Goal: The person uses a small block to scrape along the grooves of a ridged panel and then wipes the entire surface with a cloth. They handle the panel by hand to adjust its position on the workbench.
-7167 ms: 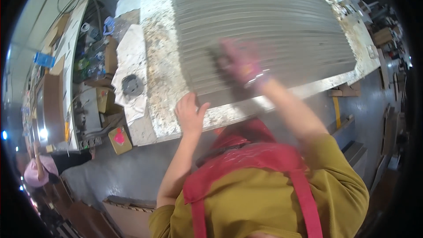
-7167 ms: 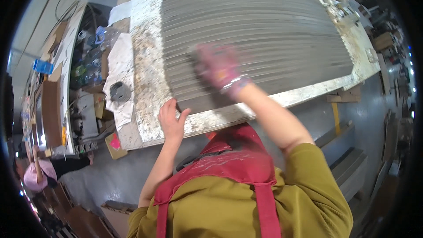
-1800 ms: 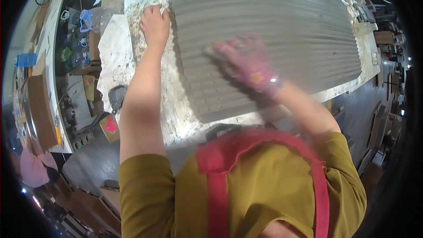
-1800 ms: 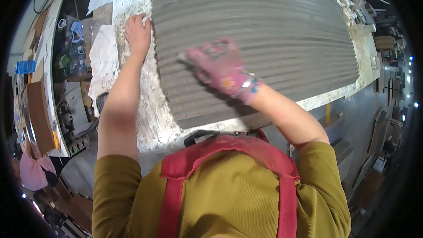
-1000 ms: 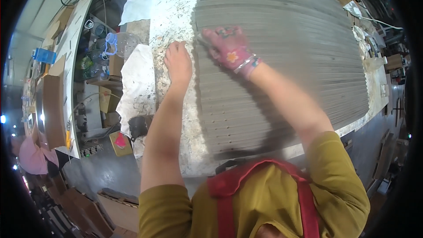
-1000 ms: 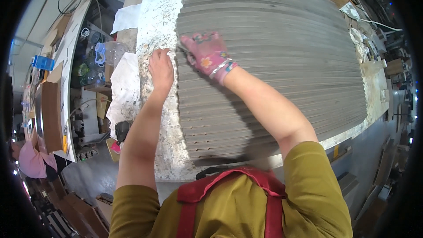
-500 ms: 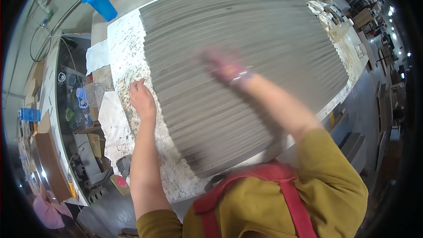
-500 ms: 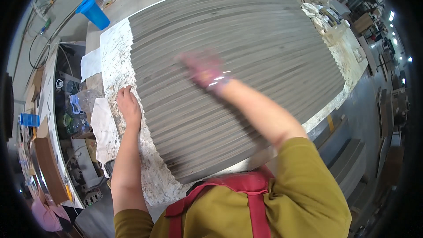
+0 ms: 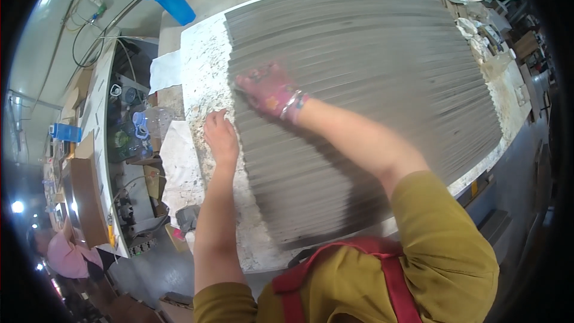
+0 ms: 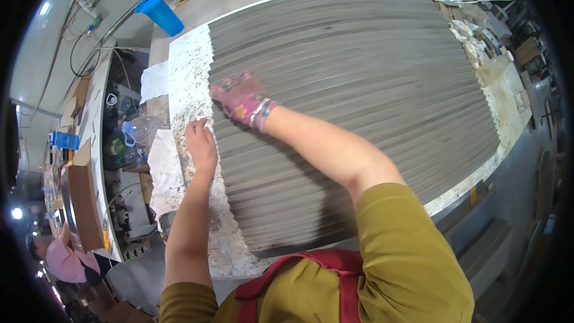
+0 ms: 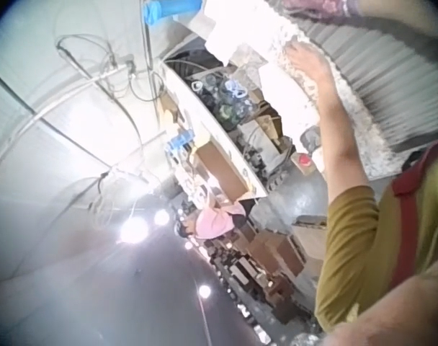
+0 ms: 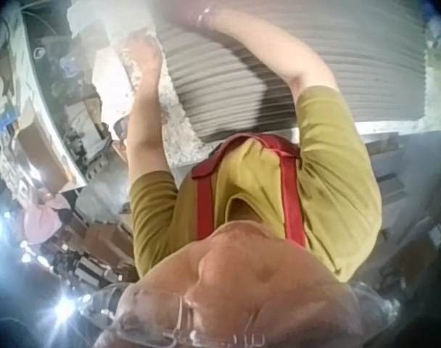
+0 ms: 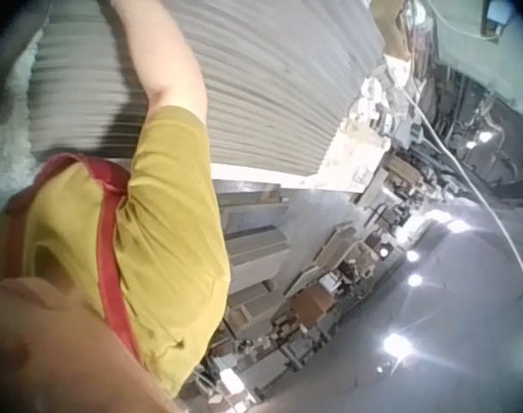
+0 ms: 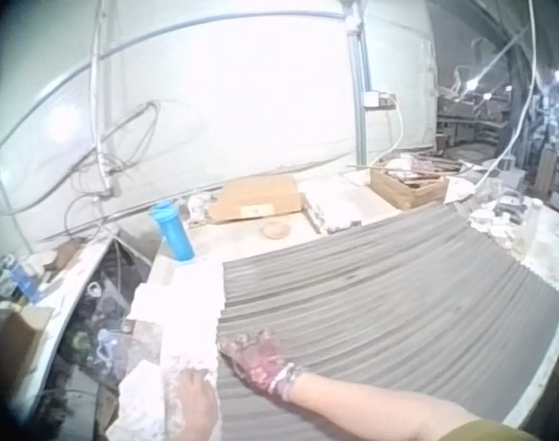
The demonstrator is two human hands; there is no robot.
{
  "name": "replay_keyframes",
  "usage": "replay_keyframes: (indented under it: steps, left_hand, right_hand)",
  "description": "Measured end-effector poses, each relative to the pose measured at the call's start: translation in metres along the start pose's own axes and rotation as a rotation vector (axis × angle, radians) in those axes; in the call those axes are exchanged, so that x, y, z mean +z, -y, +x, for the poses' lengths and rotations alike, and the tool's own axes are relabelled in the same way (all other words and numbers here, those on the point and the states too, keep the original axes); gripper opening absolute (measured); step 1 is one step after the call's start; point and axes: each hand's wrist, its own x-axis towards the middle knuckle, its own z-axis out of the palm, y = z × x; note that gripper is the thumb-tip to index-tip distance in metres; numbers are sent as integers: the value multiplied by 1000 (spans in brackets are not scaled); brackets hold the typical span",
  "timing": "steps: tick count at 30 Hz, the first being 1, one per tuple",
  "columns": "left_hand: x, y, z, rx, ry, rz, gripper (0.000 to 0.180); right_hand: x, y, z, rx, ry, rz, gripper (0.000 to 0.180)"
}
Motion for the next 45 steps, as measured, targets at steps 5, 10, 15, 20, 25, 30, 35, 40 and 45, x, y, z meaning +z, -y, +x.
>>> replay_keyframes:
  steps: [5,10,15,20,25,30,35,40,45]
  left_hand:
    - [-8,7,-4,-16,-34,9,31]
    - [-5,-8,-4,-27,-18,7,29]
    - [-6,-2,-4,-47,16,-35,32]
    - [-2,0,-3,4,-20,-16,32]
    - [-1,5,-6,-5,-27,39,31]
    - [-2,6,-6,44,-60,25,29]
    - [0,-10,-1,52,-62,54,28]
    - [6,3,-2,91,-114,76,26]
    - [0,5,-2,106,-97,51,27]
  right_hand:
    - [-84,-69,-36,418,106,-115,23]
    - [-36,-23,6,2,-119,-89,28]
    - [-3,16,39,103,218,24,39]
    - [-79,-144,-58,448,-39,-24,22]
    - [-72,-76,-33,149,-158,-263,15]
    - [-55,-74,-44,32,-108,-218,23]
    - [-153,-220,-125,766,-3,-219,36]
    - [-87,-120,-47,390,8,-149,27]
    - [-65,-97,-47,311,200,86,46]
